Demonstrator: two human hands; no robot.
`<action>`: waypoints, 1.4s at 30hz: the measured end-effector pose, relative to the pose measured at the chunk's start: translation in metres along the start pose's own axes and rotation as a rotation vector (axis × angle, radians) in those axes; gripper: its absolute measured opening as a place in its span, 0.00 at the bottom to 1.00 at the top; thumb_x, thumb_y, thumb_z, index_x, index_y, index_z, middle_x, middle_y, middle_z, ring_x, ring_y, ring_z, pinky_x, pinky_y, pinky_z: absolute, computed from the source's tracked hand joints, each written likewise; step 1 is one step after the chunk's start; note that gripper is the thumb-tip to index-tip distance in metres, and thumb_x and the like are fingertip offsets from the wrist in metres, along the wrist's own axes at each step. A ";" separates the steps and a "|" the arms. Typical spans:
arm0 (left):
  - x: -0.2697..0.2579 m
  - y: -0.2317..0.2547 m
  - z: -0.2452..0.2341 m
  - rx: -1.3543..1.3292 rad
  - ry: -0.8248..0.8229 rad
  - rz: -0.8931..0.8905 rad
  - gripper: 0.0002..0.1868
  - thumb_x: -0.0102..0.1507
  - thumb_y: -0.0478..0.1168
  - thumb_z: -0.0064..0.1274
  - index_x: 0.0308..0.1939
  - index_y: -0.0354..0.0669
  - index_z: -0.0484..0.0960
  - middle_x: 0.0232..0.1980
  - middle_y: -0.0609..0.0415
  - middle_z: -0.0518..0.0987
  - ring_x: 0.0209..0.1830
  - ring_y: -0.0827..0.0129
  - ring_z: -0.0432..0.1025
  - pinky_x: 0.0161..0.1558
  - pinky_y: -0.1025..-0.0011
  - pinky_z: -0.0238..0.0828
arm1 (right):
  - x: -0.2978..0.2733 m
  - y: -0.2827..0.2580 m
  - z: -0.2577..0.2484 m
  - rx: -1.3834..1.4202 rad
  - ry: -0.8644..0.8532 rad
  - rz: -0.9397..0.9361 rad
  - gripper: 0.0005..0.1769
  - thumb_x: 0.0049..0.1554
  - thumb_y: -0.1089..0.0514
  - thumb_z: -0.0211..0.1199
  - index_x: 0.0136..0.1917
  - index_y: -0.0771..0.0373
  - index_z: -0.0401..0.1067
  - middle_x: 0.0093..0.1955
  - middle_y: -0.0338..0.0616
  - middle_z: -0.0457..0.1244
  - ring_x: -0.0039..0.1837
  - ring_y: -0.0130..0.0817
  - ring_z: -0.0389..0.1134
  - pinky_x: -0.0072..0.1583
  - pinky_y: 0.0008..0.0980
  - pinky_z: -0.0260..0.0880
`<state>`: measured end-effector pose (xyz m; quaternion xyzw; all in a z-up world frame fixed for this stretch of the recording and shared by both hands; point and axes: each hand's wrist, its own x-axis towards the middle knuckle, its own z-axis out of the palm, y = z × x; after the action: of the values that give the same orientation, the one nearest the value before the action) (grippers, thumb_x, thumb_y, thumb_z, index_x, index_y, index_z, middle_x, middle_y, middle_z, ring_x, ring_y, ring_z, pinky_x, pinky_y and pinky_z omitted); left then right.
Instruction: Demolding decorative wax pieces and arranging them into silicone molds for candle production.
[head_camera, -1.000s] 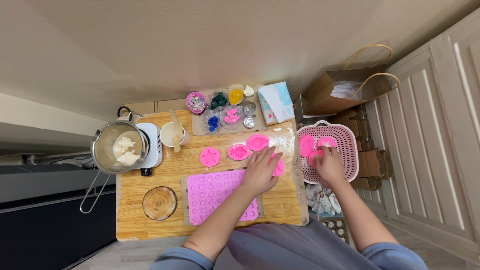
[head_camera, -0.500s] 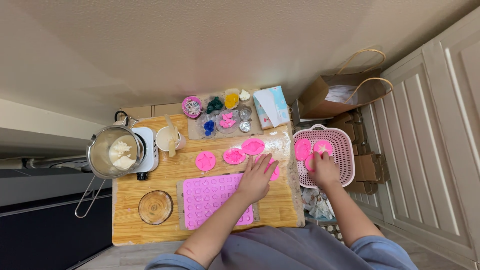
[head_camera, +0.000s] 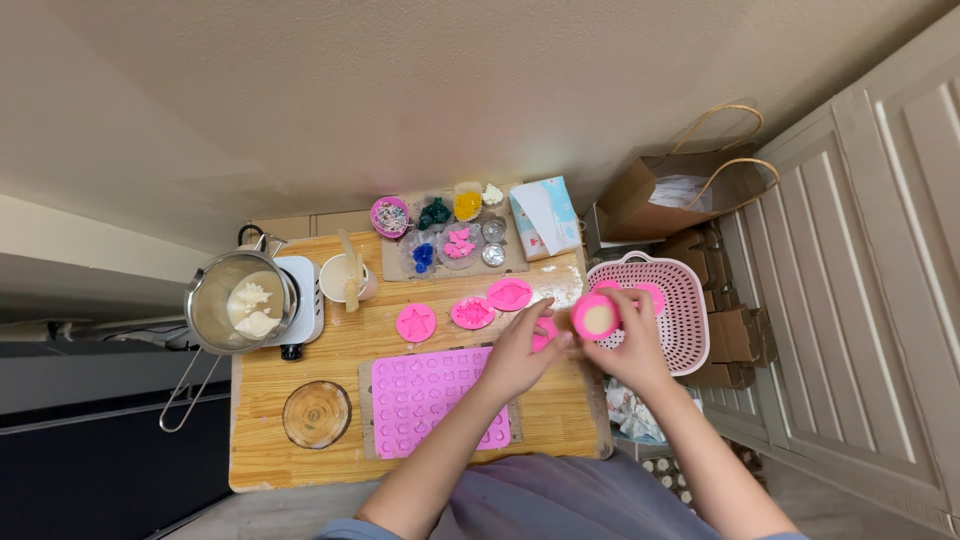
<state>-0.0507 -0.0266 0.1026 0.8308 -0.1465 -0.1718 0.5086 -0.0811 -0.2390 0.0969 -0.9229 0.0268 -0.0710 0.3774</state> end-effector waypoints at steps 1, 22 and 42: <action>0.000 0.002 -0.003 -0.123 0.033 -0.033 0.33 0.64 0.52 0.57 0.68 0.39 0.68 0.61 0.42 0.77 0.55 0.58 0.75 0.56 0.64 0.72 | 0.000 -0.021 -0.002 0.071 -0.005 -0.059 0.43 0.38 0.58 0.75 0.67 0.62 0.67 0.61 0.54 0.56 0.64 0.52 0.63 0.63 0.44 0.68; -0.090 0.002 -0.098 -0.560 0.280 -0.114 0.17 0.73 0.45 0.46 0.40 0.34 0.81 0.30 0.62 0.74 0.30 0.83 0.65 0.33 0.77 0.64 | -0.027 -0.113 0.068 0.980 -0.437 0.218 0.17 0.67 0.54 0.53 0.55 0.71 0.74 0.39 0.41 0.68 0.40 0.26 0.68 0.45 0.28 0.70; -0.132 -0.002 -0.157 -0.466 0.351 -0.049 0.19 0.74 0.46 0.42 0.39 0.34 0.78 0.26 0.61 0.67 0.29 0.81 0.59 0.32 0.75 0.61 | -0.039 -0.179 0.102 1.070 -0.454 0.241 0.23 0.69 0.46 0.48 0.53 0.68 0.72 0.40 0.38 0.65 0.40 0.23 0.65 0.44 0.27 0.68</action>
<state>-0.1011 0.1543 0.1855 0.7117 0.0071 -0.0666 0.6992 -0.1054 -0.0367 0.1459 -0.5870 0.0106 0.1681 0.7919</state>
